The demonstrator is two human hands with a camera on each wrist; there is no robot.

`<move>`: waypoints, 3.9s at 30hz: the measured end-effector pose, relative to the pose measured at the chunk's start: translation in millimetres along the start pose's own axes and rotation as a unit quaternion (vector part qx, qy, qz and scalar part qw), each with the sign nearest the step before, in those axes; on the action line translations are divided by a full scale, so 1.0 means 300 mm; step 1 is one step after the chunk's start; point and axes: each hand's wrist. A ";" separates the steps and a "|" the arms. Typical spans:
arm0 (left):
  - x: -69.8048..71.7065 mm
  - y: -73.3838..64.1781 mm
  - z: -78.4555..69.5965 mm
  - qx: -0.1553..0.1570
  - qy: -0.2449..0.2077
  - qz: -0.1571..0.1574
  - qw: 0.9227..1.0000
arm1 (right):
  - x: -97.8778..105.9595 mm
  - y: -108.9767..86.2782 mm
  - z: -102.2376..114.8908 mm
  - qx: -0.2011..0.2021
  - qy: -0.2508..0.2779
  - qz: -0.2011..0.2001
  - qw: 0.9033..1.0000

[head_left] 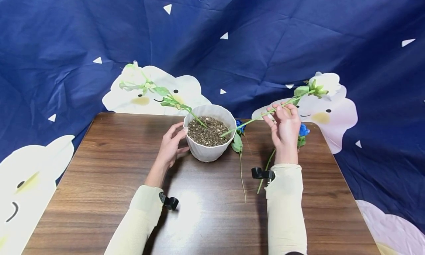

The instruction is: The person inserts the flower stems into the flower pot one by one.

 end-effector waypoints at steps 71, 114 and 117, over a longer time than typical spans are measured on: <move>0.001 -0.004 -0.003 0.004 0.001 0.002 1.000 | -0.319 0.024 -0.192 0.004 -0.148 0.158 0.976; 0.001 -0.009 -0.001 0.006 -0.004 -0.007 1.000 | -0.321 -0.021 -0.277 0.087 -0.232 0.129 0.960; -0.002 -0.009 0.000 0.001 -0.003 -0.005 1.000 | -0.321 -0.021 -0.274 0.091 -0.236 0.126 0.959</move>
Point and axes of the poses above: each hand's wrist, its own y-axis towards the middle knuckle, its own x-axis out of the back of the hand, z = x × y, and after that the axes turned 13 degrees about -y, right-handed
